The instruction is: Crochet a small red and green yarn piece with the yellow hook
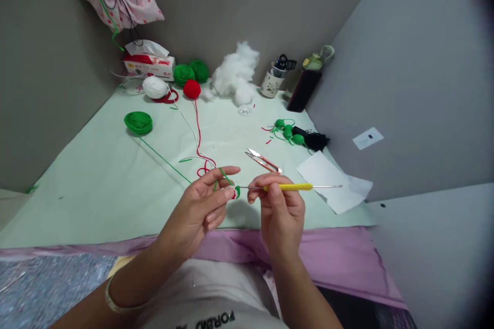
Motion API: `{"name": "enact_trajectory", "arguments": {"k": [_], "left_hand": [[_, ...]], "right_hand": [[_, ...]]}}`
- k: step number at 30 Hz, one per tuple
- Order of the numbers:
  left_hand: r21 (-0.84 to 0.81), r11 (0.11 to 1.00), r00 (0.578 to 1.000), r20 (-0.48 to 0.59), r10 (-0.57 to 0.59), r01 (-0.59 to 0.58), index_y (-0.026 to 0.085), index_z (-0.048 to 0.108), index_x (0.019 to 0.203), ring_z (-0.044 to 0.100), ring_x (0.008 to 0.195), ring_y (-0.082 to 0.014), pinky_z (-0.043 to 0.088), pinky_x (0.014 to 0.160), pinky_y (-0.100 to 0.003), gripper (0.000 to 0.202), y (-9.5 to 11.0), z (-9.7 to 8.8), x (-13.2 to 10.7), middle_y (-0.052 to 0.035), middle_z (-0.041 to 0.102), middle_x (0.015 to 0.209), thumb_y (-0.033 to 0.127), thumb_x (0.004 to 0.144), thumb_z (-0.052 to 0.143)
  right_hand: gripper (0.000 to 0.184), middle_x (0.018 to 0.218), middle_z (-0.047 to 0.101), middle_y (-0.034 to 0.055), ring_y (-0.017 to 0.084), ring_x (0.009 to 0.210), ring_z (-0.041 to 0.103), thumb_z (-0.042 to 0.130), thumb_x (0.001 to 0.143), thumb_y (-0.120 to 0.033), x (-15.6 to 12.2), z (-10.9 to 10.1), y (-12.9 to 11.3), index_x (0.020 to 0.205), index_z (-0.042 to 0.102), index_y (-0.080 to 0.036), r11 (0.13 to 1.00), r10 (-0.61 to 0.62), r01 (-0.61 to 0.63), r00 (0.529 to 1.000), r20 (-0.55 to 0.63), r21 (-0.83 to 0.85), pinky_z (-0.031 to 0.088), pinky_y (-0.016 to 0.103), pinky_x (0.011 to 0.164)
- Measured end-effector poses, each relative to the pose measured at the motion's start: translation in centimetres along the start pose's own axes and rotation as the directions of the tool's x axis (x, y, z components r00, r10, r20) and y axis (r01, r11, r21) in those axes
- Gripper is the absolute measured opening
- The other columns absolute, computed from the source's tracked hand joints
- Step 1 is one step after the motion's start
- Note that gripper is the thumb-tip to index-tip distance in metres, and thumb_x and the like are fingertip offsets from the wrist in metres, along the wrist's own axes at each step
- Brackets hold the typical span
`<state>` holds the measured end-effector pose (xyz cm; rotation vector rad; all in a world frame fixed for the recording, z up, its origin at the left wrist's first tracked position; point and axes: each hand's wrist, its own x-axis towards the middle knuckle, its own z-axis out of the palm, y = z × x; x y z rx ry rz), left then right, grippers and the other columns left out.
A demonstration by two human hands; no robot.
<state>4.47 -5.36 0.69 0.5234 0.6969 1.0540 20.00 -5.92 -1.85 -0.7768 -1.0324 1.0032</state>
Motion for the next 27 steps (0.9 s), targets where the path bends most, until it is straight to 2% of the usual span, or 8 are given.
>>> {"name": "enact_trajectory", "arguments": {"k": [3,6,10,13,15,23,27], "left_hand": [[0.008,1.000,1.000,-0.007,-0.002,0.002,0.017,0.079,0.110,0.031,0.041,0.0034,0.031,0.039,-0.009,0.030,-0.07,-0.11,0.03,0.0097,0.051,0.067,0.020,0.082,0.089],[0.014,1.000,1.000,-0.011,-0.003,0.004,0.016,0.078,0.108,0.032,0.041,0.0034,0.031,0.039,-0.009,0.030,-0.10,0.00,0.05,0.0091,0.053,0.069,0.021,0.081,0.090],[0.029,1.000,1.000,0.011,-0.009,0.009,0.019,0.071,0.126,0.032,0.041,0.0035,0.031,0.037,-0.010,0.052,-0.04,0.20,-0.05,0.0070,0.061,0.078,0.021,0.079,0.092],[0.053,0.998,0.999,0.028,-0.029,0.028,0.021,0.062,0.141,0.033,0.041,0.0034,0.030,0.037,-0.010,0.071,-0.05,0.14,-0.08,0.0047,0.066,0.084,0.020,0.078,0.092],[0.071,0.997,0.999,0.027,-0.039,0.037,0.020,0.059,0.145,0.033,0.041,0.0036,0.030,0.037,-0.011,0.075,-0.12,0.03,-0.02,0.0027,0.067,0.088,0.021,0.078,0.092],[0.108,0.994,0.999,0.039,-0.005,0.001,0.021,0.065,0.136,0.034,0.040,0.0033,0.031,0.038,-0.011,0.060,-0.35,-0.07,0.16,0.0037,0.068,0.084,0.024,0.082,0.090],[0.103,0.995,1.000,0.023,-0.002,-0.001,0.019,0.072,0.119,0.032,0.039,0.0044,0.029,0.037,-0.010,0.044,-0.43,-0.09,0.22,0.0048,0.066,0.081,0.027,0.080,0.092]], "right_hand": [[0.019,0.090,0.073,0.0002,0.012,0.075,0.067,0.062,0.105,-0.028,-0.13,-0.03,-0.04,0.098,0.080,-0.027,0.999,-0.024,0.024,1.000,-0.019,-0.033,0.056,0.026,0.069],[0.019,0.092,0.073,0.0006,0.013,0.076,0.066,0.062,0.105,-0.027,-0.32,0.13,0.04,0.100,0.080,-0.028,0.992,-0.089,0.087,0.996,-0.020,-0.092,0.054,0.029,0.071],[0.019,0.094,0.075,0.0022,0.014,0.078,0.066,0.062,0.105,-0.025,-0.49,0.41,0.23,0.103,0.081,-0.028,0.981,-0.125,0.127,0.992,0.028,-0.143,0.054,0.030,0.070],[0.019,0.097,0.078,0.0027,0.015,0.078,0.067,0.062,0.105,-0.026,-0.51,0.35,0.43,0.103,0.081,-0.028,0.987,-0.084,0.089,0.996,0.043,-0.131,0.055,0.030,0.072],[0.019,0.099,0.079,0.0023,0.014,0.078,0.067,0.061,0.105,-0.027,-0.51,0.24,0.56,0.104,0.080,-0.029,0.994,-0.055,0.058,0.998,0.038,-0.089,0.055,0.030,0.073],[0.018,0.097,0.078,0.0024,0.015,0.079,0.067,0.063,0.105,-0.027,-0.54,0.38,0.57,0.103,0.081,-0.028,0.994,-0.075,0.079,0.996,0.056,-0.074,0.054,0.031,0.072],[0.019,0.099,0.078,0.0019,0.015,0.076,0.067,0.062,0.105,-0.026,-0.58,0.45,0.57,0.102,0.080,-0.029,0.990,-0.085,0.085,0.996,0.005,-0.108,0.054,0.032,0.073]]}}
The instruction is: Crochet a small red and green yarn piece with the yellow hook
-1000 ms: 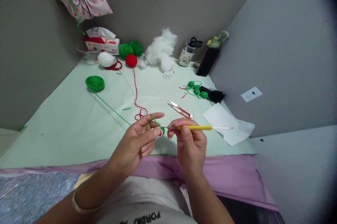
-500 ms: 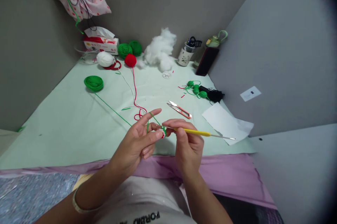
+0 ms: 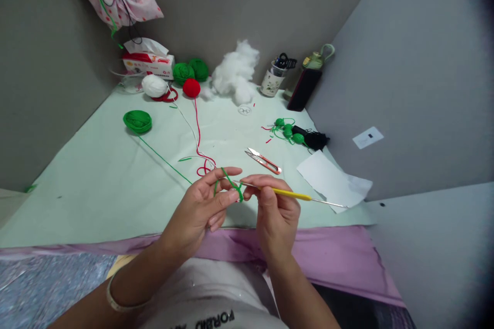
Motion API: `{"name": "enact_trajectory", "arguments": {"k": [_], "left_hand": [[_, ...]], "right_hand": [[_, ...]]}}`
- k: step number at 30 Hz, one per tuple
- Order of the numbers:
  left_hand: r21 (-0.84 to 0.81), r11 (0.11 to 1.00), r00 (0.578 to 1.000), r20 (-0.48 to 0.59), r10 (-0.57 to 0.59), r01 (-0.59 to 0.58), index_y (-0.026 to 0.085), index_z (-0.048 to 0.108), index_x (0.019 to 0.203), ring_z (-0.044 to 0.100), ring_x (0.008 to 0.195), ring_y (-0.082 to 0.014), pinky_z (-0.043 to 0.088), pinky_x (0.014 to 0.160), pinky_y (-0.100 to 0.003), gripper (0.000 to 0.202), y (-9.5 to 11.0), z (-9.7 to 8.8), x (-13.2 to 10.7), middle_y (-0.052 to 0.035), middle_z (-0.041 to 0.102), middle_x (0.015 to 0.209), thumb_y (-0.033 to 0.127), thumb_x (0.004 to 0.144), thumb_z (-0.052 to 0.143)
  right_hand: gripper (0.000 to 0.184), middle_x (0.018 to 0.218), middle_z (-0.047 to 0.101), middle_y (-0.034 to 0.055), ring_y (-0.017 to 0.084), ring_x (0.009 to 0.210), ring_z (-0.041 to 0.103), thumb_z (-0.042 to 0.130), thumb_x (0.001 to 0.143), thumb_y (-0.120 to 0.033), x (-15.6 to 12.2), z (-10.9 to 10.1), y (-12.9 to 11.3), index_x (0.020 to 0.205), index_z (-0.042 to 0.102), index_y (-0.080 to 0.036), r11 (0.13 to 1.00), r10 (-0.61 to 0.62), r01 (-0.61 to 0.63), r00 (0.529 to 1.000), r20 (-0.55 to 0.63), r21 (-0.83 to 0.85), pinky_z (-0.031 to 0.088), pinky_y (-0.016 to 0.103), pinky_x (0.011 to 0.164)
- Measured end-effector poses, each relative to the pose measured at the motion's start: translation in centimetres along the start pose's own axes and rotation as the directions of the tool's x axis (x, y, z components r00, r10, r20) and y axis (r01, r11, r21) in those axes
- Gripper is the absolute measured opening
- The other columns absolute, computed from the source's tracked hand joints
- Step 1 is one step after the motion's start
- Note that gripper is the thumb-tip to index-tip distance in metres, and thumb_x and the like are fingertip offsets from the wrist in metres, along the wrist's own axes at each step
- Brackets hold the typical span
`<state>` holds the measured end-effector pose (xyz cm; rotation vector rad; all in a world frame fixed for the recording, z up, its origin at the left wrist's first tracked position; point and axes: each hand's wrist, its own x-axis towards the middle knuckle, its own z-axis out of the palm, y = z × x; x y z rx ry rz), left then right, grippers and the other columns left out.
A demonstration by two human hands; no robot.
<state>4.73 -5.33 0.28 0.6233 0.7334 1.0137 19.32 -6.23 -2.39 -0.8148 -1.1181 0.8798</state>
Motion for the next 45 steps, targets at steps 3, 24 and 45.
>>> {"name": "enact_trajectory", "arguments": {"k": [3,24,45], "left_hand": [[-0.020,1.000,1.000,-0.017,0.006,-0.006,0.019,0.075,0.112,0.032,0.039,0.0042,0.029,0.036,-0.010,0.038,-0.1,0.0,0.1,0.0062,0.063,0.078,0.026,0.079,0.092],[-0.049,0.999,0.999,-0.049,0.010,-0.013,0.018,0.071,0.087,0.029,0.040,0.0006,0.030,0.039,-0.013,0.020,0.3,-0.1,0.0,0.0104,0.051,0.061,0.023,0.080,0.090],[0.012,1.000,1.000,0.003,-0.020,0.020,0.029,0.057,0.149,0.036,0.039,0.0023,0.030,0.037,-0.013,0.081,0.2,-0.2,-0.3,0.0072,0.064,0.082,0.014,0.077,0.091]], "right_hand": [[0.019,0.099,0.078,0.0021,0.015,0.076,0.067,0.062,0.105,-0.026,0.0,-0.1,0.0,0.102,0.080,-0.028,1.000,0.003,-0.003,1.000,-0.011,-0.017,0.054,0.032,0.073],[0.021,0.096,0.075,0.0028,0.016,0.078,0.067,0.059,0.106,-0.026,-0.1,-0.3,-0.9,0.102,0.079,-0.028,0.999,-0.014,0.015,1.000,0.014,-0.028,0.054,0.034,0.072],[0.020,0.097,0.078,0.0048,0.022,0.093,0.071,0.060,0.105,-0.024,-0.4,-0.2,-0.5,0.107,0.079,-0.030,0.965,-0.157,0.181,0.979,0.132,-0.192,0.059,0.039,0.080]]}}
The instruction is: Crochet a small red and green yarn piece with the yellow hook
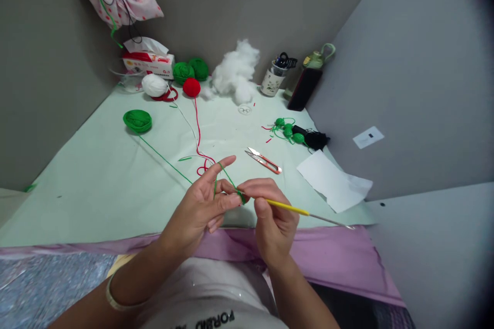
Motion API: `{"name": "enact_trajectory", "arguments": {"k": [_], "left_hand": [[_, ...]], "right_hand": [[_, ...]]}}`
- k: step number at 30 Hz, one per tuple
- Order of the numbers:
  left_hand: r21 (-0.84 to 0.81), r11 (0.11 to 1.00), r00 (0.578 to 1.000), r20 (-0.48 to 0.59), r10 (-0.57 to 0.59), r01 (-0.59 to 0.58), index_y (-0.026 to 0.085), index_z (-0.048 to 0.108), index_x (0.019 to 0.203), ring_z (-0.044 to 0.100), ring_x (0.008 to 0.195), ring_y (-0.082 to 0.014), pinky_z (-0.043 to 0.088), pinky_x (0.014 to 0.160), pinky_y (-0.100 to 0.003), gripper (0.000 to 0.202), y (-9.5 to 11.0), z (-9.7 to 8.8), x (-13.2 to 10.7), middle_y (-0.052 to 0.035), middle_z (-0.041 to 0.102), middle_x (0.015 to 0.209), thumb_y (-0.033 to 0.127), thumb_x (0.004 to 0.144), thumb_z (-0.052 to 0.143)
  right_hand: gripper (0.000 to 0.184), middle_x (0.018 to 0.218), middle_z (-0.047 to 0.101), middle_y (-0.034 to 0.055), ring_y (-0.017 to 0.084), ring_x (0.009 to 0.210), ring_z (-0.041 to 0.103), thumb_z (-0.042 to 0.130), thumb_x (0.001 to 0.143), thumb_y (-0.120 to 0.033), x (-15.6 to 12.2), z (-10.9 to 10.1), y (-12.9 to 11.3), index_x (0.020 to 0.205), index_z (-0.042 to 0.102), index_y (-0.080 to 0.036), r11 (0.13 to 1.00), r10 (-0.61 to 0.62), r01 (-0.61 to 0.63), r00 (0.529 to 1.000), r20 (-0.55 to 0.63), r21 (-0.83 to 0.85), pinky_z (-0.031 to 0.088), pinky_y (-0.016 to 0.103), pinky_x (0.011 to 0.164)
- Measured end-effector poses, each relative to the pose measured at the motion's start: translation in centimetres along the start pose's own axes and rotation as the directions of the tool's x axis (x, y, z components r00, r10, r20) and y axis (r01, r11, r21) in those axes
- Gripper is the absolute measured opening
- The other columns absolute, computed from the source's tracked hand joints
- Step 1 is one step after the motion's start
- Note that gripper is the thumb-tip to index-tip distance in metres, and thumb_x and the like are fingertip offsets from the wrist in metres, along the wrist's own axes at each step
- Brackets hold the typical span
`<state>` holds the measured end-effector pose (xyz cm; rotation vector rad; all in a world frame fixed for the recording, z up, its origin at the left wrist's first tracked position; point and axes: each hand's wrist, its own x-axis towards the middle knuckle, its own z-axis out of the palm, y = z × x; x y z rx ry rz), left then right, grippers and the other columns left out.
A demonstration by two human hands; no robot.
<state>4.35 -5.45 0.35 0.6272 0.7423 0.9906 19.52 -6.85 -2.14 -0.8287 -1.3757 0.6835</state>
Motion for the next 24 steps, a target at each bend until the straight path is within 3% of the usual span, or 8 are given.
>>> {"name": "enact_trajectory", "arguments": {"k": [4,8,11,14,20,24], "left_hand": [[0.017,1.000,1.000,0.002,-0.009,0.009,0.029,0.053,0.155,0.037,0.039,0.0016,0.030,0.037,-0.014,0.087,-0.1,-0.2,0.0,0.0069,0.064,0.082,0.016,0.077,0.091],[0.005,1.000,1.000,-0.019,0.019,-0.019,0.026,0.061,0.145,0.036,0.039,0.0027,0.030,0.037,-0.014,0.074,-0.1,0.0,0.1,0.0047,0.067,0.087,0.019,0.078,0.091],[-0.002,0.999,0.999,-0.026,0.041,-0.041,0.024,0.065,0.138,0.035,0.040,0.0029,0.029,0.038,-0.013,0.066,-0.1,0.1,0.2,0.0046,0.066,0.088,0.017,0.078,0.090],[0.010,0.998,0.998,-0.026,0.054,-0.054,0.024,0.067,0.136,0.035,0.042,0.0026,0.030,0.038,-0.013,0.061,-0.2,0.0,0.2,0.0048,0.065,0.088,0.015,0.079,0.088],[0.091,0.991,0.994,-0.041,0.103,-0.099,0.026,0.071,0.133,0.037,0.047,0.0000,0.031,0.039,-0.013,0.055,-0.3,-0.2,0.0,0.0045,0.061,0.089,0.014,0.082,0.086],[0.190,0.968,0.978,-0.100,0.185,-0.164,0.028,0.071,0.133,0.040,0.051,-0.0008,0.033,0.042,-0.013,0.058,-0.6,0.1,0.0,0.0045,0.062,0.090,0.011,0.080,0.087]], "right_hand": [[0.019,0.095,0.079,0.0048,0.022,0.092,0.072,0.062,0.104,-0.026,0.0,0.0,0.4,0.105,0.080,-0.030,0.999,0.031,-0.031,0.999,-0.018,0.019,0.060,0.039,0.079],[0.017,0.092,0.079,0.0040,0.017,0.076,0.068,0.065,0.103,-0.031,0.5,0.1,0.7,0.096,0.080,-0.027,0.962,0.186,-0.163,0.979,-0.087,0.219,0.057,0.031,0.068],[0.017,0.090,0.079,0.0026,0.013,0.068,0.066,0.068,0.101,-0.036,1.0,0.2,0.7,0.093,0.078,-0.025,0.902,0.287,-0.243,0.955,-0.074,0.356,0.057,0.029,0.067],[0.019,0.086,0.078,0.0022,0.013,0.065,0.066,0.067,0.101,-0.037,1.3,-0.1,0.6,0.091,0.076,-0.023,0.879,0.315,-0.276,0.948,-0.039,0.388,0.057,0.028,0.066],[0.022,0.090,0.079,0.0038,0.016,0.071,0.070,0.057,0.107,-0.033,1.3,-1.3,0.0,0.096,0.072,-0.022,0.945,0.248,-0.248,0.968,0.028,0.213,0.059,0.032,0.069],[0.023,0.098,0.079,0.0041,0.019,0.082,0.073,0.053,0.106,-0.020,0.5,-1.7,-0.4,0.114,0.074,-0.028,0.992,-0.010,0.019,0.997,0.071,-0.126,0.060,0.037,0.075]]}}
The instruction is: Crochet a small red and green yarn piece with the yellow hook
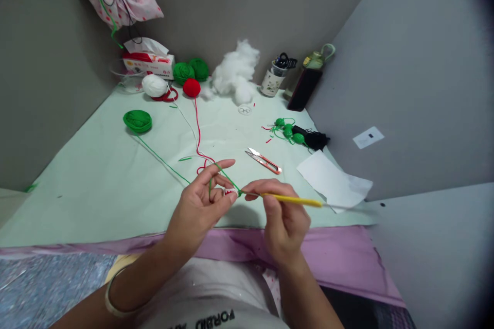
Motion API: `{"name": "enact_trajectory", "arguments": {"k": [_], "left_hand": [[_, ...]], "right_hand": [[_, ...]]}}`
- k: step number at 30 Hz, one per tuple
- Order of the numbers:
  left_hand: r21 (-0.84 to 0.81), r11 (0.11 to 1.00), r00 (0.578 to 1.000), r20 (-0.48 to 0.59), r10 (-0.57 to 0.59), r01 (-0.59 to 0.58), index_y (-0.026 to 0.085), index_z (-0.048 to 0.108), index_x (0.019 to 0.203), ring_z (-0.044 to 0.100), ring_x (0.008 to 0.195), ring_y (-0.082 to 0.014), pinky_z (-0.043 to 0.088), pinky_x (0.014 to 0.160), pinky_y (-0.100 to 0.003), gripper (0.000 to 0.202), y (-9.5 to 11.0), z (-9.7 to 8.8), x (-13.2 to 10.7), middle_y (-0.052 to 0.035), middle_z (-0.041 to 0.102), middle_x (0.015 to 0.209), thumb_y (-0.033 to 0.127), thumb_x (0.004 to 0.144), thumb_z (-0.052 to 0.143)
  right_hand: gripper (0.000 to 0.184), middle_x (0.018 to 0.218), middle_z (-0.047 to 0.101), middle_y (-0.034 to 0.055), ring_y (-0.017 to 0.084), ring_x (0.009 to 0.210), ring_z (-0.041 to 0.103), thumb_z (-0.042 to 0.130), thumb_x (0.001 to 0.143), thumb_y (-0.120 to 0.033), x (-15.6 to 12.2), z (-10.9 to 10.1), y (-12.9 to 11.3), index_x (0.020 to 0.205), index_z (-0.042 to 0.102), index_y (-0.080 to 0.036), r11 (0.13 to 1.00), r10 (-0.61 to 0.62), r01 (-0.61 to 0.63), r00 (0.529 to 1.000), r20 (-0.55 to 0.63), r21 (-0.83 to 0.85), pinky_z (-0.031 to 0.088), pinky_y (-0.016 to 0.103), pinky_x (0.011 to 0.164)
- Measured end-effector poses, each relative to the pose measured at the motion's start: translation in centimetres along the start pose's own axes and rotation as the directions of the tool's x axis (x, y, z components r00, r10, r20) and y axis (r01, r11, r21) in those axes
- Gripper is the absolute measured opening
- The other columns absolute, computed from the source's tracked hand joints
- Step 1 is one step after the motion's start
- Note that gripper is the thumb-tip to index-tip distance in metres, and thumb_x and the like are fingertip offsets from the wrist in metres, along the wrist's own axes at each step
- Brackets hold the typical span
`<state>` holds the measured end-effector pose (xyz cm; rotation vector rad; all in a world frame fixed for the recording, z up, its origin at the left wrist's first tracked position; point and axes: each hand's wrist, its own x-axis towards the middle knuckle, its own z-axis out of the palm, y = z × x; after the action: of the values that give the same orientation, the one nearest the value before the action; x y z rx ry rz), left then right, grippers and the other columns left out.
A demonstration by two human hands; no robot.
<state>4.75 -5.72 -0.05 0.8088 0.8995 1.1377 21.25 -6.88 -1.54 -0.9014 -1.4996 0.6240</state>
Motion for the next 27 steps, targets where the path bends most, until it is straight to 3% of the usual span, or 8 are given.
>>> {"name": "enact_trajectory", "arguments": {"k": [3,5,9,13,18,22,24,27], "left_hand": [[-0.055,0.999,1.000,0.002,0.003,-0.003,0.028,0.067,0.137,0.040,0.049,-0.0006,0.033,0.041,-0.012,0.064,-0.1,0.1,0.0,0.0055,0.062,0.088,0.013,0.079,0.090],[-0.160,0.983,0.994,0.077,-0.077,0.089,0.025,0.065,0.139,0.037,0.045,0.0001,0.031,0.039,-0.012,0.064,-0.1,0.0,0.1,0.0060,0.061,0.085,0.019,0.080,0.090],[-0.281,0.925,0.962,0.162,-0.218,0.257,0.016,0.070,0.129,0.023,0.042,0.0032,0.025,0.036,-0.011,0.050,0.6,-0.3,0.3,0.0072,0.058,0.076,0.020,0.083,0.089],[-0.243,0.957,0.986,0.089,-0.142,0.160,0.021,0.075,0.124,0.029,0.042,0.0040,0.027,0.036,-0.010,0.046,0.7,-0.1,0.3,0.0047,0.063,0.084,0.018,0.081,0.090],[-0.189,0.976,0.992,0.093,-0.087,0.104,0.025,0.078,0.121,0.040,0.044,0.0018,0.037,0.039,-0.011,0.045,-0.1,0.3,0.1,0.0035,0.067,0.088,0.019,0.079,0.091],[-0.297,0.941,0.985,0.106,-0.139,0.165,0.021,0.080,0.119,0.034,0.041,0.0020,0.034,0.038,-0.010,0.044,-0.1,0.2,0.4,0.0083,0.056,0.069,0.020,0.077,0.093],[-0.342,0.908,0.969,0.134,-0.205,0.240,0.017,0.082,0.115,0.028,0.041,0.0022,0.030,0.037,-0.009,0.036,0.1,0.0,0.7,0.0098,0.049,0.063,0.020,0.080,0.091],[-0.362,0.906,0.976,0.104,-0.194,0.219,0.016,0.083,0.112,0.029,0.043,0.0032,0.031,0.039,-0.008,0.030,0.4,-0.2,1.0,0.0076,0.054,0.069,0.015,0.082,0.088]], "right_hand": [[0.039,0.107,0.079,0.0055,0.023,0.097,0.074,0.064,0.099,-0.014,-0.8,0.2,0.4,0.132,0.070,-0.035,0.932,-0.218,0.240,0.970,0.107,-0.273,0.061,0.039,0.079],[0.048,0.110,0.078,0.0052,0.024,0.101,0.074,0.071,0.094,-0.012,-1.0,0.4,0.7,0.134,0.071,-0.039,0.881,-0.279,0.307,0.952,0.128,-0.359,0.062,0.038,0.081],[0.027,0.097,0.076,0.0042,0.021,0.086,0.071,0.063,0.101,-0.018,-0.3,0.7,0.8,0.116,0.079,-0.034,0.986,-0.126,0.120,0.991,-0.047,-0.118,0.060,0.038,0.073],[0.022,0.087,0.073,0.0014,0.016,0.070,0.065,0.059,0.105,-0.024,0.8,1.1,0.5,0.098,0.079,-0.029,0.952,0.139,-0.104,0.985,-0.104,0.289,0.055,0.032,0.062],[0.027,0.102,0.079,0.0034,0.020,0.098,0.073,0.062,0.102,-0.014,0.0,1.6,0.6,0.114,0.079,-0.032,0.999,-0.024,0.025,0.998,-0.062,0.020,0.061,0.036,0.084],[0.038,0.117,0.077,0.0074,0.022,0.103,0.073,0.067,0.097,-0.010,-0.5,0.9,0.9,0.128,0.076,-0.031,0.926,-0.246,0.251,0.968,0.055,-0.280,0.062,0.037,0.084],[0.033,0.108,0.077,0.0063,0.021,0.095,0.072,0.064,0.099,-0.011,-0.3,0.6,0.9,0.122,0.078,-0.030,0.955,-0.207,0.198,0.978,-0.021,-0.221,0.061,0.036,0.080],[0.026,0.093,0.075,0.0018,0.015,0.074,0.066,0.059,0.104,-0.016,0.3,0.7,0.9,0.106,0.080,-0.030,0.992,0.045,-0.026,0.986,-0.162,0.121,0.057,0.032,0.069]]}}
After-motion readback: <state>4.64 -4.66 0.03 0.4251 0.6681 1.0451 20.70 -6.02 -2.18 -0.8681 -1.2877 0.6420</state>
